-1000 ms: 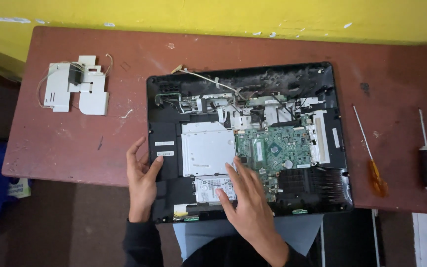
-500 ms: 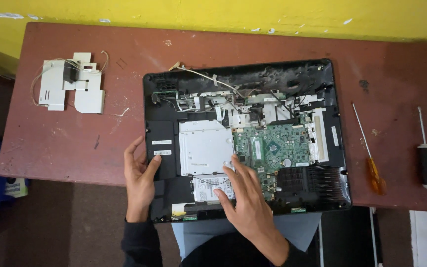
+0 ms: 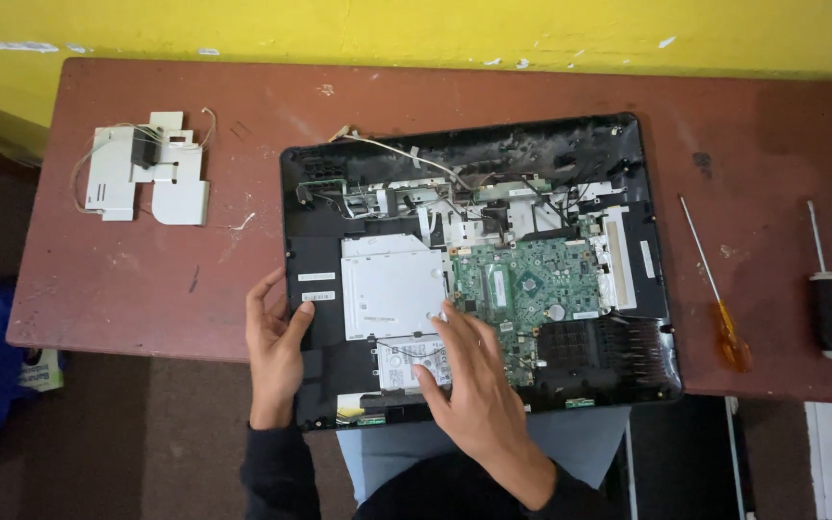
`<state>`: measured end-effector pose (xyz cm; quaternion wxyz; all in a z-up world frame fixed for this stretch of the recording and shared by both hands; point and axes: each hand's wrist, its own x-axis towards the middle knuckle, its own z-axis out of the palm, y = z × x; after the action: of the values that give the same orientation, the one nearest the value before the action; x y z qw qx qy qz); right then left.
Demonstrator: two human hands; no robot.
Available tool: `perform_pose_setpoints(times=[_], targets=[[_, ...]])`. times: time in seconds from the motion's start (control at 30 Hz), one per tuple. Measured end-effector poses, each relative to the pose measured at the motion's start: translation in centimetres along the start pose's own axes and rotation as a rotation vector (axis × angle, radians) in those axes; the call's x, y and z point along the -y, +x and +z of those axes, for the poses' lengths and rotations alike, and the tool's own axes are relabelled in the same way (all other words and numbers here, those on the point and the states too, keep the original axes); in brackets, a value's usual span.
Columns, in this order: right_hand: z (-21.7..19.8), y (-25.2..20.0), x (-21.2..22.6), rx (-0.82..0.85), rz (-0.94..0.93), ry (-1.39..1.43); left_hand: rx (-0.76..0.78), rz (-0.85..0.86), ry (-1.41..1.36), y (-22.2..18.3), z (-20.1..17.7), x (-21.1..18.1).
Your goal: Installing a metal shield component into a laptop chassis and using a screwdriver to secure it.
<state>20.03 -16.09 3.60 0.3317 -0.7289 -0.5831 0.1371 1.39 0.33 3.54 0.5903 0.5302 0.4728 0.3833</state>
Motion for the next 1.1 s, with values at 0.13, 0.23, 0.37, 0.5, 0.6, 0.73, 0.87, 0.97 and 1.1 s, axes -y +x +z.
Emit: perform_pose_setpoints(times=[0.13, 0.23, 0.37, 0.5, 0.6, 0.73, 0.87, 0.97, 1.1], targets=[[-0.5, -0.1, -0.4, -0.001, 0.020, 0.116, 0.017, 0.004, 0.062, 0.0, 0.1, -0.7], [-0.9, -0.3, -0.7, 0.008, 0.100, 0.385, 0.015, -0.011, 0.053, -0.1, 0.2, -0.9], [-1.0, -0.4, -1.2, 0.012, 0.157, 0.568, 0.048, 0.021, 0.101, 0.1, -0.1, -0.4], [-1.1, -0.2, 1.4, 0.024, 0.037, 0.482, 0.078, -0.078, 0.052, 0.4, -0.1, -0.6], [-1.1, -0.8, 1.6, -0.019, 0.071, 0.540, 0.080, -0.058, 0.107, 0.3, -0.2, -0.8], [-0.3, -0.5, 0.6, -0.096, 0.053, 0.289, 0.033, -0.025, 0.146, 0.4, -0.1, -0.5], [0.2, -0.6, 0.6, -0.076, 0.104, -0.126, 0.006, -0.049, 0.001, -0.1, 0.4, -1.0], [0.4, -0.8, 0.9, -0.047, 0.123, -0.216, -0.014, -0.057, 0.063, -0.3, 0.5, -1.3], [0.0, -0.7, 1.2, -0.028, 0.119, -0.155, 0.005, -0.026, 0.194, -0.1, -0.1, -0.5]])
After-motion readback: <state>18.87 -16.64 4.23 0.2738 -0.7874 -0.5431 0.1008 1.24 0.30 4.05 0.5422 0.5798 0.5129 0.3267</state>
